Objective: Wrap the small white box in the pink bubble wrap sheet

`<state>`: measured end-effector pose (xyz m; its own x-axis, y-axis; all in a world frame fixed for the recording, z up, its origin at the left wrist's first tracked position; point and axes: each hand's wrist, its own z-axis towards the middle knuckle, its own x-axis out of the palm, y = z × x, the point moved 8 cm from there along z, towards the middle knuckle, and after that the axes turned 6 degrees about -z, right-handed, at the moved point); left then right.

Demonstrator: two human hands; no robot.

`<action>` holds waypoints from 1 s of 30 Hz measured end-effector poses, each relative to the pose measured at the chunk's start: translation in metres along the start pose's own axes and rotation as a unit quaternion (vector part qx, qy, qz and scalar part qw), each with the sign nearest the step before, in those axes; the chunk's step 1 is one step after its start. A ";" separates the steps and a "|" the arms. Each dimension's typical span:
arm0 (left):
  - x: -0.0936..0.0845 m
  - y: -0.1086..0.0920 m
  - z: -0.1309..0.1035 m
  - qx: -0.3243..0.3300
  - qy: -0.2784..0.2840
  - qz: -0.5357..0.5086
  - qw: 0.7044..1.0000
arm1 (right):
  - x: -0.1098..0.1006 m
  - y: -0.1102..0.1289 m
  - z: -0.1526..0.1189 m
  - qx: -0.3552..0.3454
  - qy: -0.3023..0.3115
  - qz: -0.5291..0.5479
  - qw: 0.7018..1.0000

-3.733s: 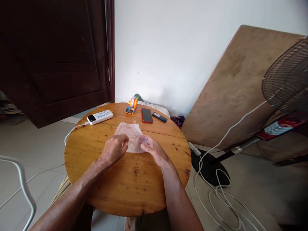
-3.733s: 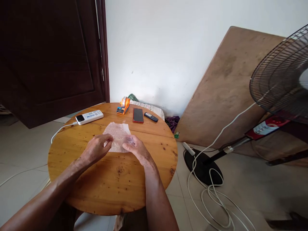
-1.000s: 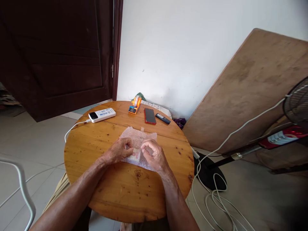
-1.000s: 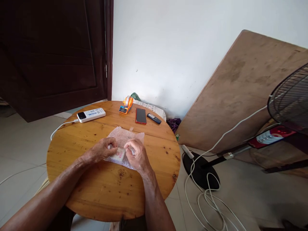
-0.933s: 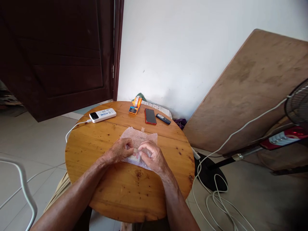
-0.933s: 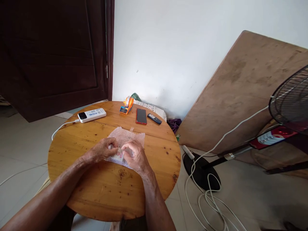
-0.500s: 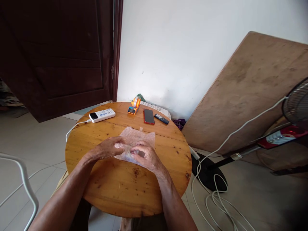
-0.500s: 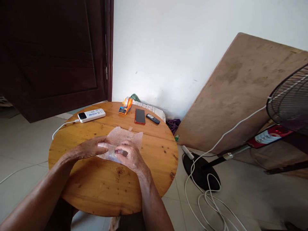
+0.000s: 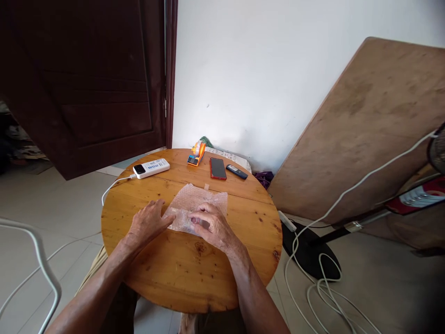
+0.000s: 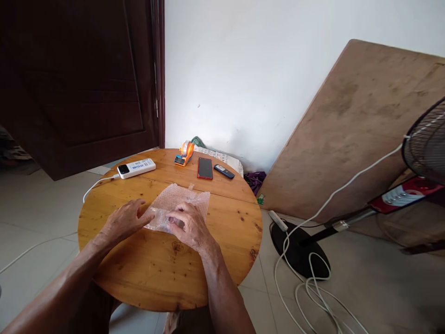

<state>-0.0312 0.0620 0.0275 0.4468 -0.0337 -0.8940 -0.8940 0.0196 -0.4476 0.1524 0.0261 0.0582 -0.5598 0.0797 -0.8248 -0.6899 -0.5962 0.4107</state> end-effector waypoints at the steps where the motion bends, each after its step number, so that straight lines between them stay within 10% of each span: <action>1: 0.001 0.001 -0.002 -0.011 0.014 0.008 1.000 | 0.000 0.001 0.000 -0.002 0.002 -0.009 1.000; 16: 0.012 -0.005 0.003 0.003 0.078 -0.072 0.994 | -0.001 0.013 0.000 -0.019 0.019 -0.090 0.996; 22: 0.007 -0.005 0.003 -0.002 0.014 -0.165 0.986 | -0.001 0.018 0.000 -0.029 0.033 -0.094 0.995; 30: 0.022 -0.021 -0.006 -0.024 0.071 -0.429 0.900 | 0.001 0.029 0.004 -0.036 0.043 -0.167 0.984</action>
<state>-0.0031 0.0549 0.0171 0.9680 -0.1428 -0.2062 -0.2234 -0.1173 -0.9676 0.1297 0.0121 0.0704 -0.2635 0.2152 -0.9403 -0.7933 -0.6029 0.0843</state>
